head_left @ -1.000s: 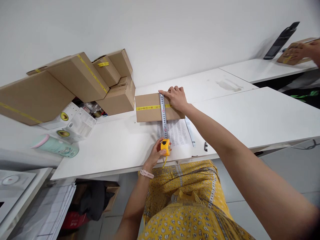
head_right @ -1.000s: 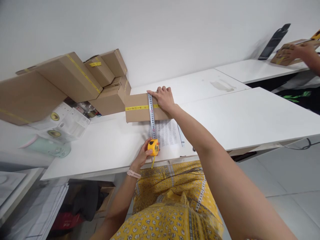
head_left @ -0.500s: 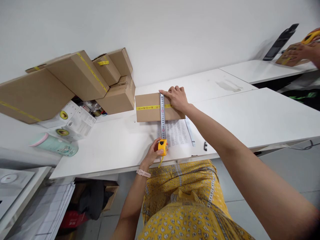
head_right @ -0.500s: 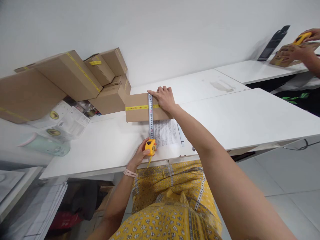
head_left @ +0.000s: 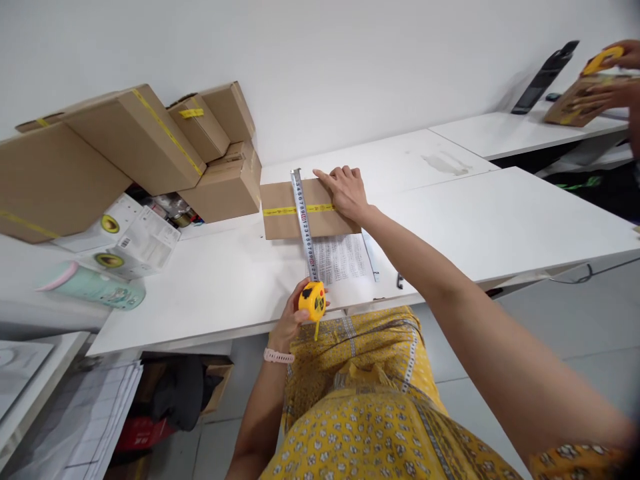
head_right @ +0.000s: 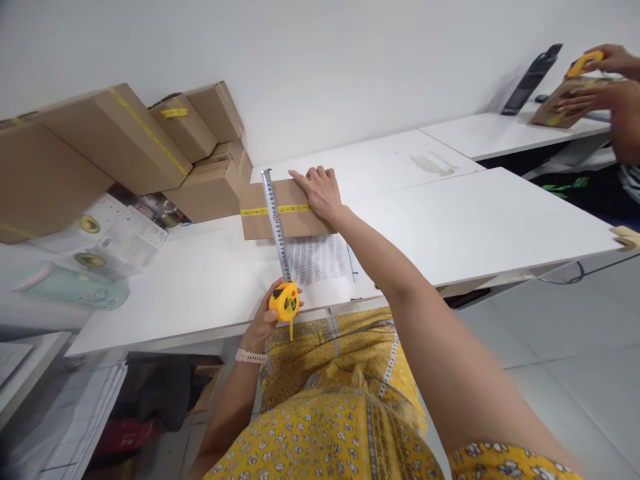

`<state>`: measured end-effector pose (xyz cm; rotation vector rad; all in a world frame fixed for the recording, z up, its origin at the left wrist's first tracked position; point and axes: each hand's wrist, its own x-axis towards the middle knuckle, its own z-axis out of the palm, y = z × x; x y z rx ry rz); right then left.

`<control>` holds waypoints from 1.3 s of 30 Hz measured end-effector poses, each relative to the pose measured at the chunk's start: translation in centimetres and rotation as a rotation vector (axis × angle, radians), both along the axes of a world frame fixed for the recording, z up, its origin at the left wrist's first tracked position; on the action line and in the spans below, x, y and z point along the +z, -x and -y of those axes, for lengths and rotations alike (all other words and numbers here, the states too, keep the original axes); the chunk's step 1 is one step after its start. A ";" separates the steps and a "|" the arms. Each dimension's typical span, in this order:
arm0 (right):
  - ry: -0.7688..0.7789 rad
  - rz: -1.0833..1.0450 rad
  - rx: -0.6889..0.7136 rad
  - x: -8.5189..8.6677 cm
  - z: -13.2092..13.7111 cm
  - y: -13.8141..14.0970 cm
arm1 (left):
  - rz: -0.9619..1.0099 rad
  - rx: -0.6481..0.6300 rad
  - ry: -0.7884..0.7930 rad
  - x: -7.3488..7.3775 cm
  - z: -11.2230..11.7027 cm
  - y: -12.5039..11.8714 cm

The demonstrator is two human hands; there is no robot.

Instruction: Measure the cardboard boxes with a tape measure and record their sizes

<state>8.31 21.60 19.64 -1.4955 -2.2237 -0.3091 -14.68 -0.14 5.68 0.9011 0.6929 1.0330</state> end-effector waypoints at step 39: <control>0.088 -0.927 -0.467 -14.5 21.9 -9.1 | -0.854 0.019 -0.371 7.2 4.1 -2.3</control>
